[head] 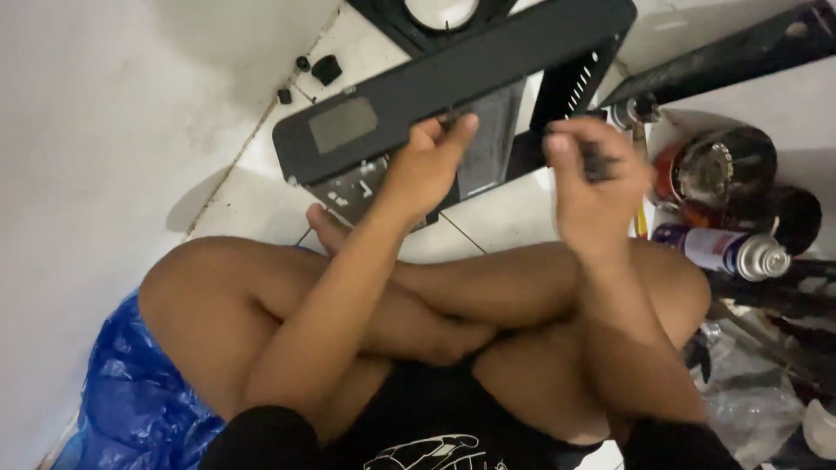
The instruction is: Disassembling and reassembling the burner head and internal components of a portable gas stove using a screwdriver.
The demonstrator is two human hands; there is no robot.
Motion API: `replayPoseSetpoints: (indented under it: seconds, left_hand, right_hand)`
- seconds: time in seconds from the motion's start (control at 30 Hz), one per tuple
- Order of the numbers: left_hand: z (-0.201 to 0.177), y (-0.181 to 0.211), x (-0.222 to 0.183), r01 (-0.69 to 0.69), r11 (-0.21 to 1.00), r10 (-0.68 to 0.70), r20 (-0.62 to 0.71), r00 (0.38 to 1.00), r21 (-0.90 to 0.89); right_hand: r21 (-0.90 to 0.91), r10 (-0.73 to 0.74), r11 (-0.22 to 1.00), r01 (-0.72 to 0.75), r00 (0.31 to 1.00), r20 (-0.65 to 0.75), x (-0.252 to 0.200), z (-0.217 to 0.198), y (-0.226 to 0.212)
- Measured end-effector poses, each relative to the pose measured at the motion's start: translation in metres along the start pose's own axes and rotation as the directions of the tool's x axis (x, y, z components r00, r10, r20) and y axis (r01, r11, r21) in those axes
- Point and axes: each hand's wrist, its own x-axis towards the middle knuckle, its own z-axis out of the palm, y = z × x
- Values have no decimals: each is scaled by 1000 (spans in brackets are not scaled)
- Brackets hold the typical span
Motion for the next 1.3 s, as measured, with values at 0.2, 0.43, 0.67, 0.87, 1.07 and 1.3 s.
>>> replayPoseSetpoints:
  seconds: [0.2,0.43,0.67,0.87,1.07,1.3]
  left_hand:
    - [13,-9,-8,-378,849,341,-164,926,-369]
    - [25,-33,1,-223,834,179,-135,975,-504]
    - [17,-30,-26,-429,740,414,-152,897,-518]
    - [28,-35,-23,-484,695,490,-143,860,-532]
    - [30,-35,-23,-485,690,503,-125,855,-537]
    - [35,-43,-17,-507,523,597,-130,792,-685]
  right_hand:
    - [-55,-136,989,140,989,64,-4,35,-30]
    - [-44,-100,994,101,995,13,-22,55,-36]
    - [31,-112,994,110,990,85,-24,49,-38]
    - [-29,-175,984,176,984,43,-22,48,-40]
    - [-114,-277,952,285,958,80,-18,39,-50]
    - [-332,-352,870,364,931,99,-20,36,-53]
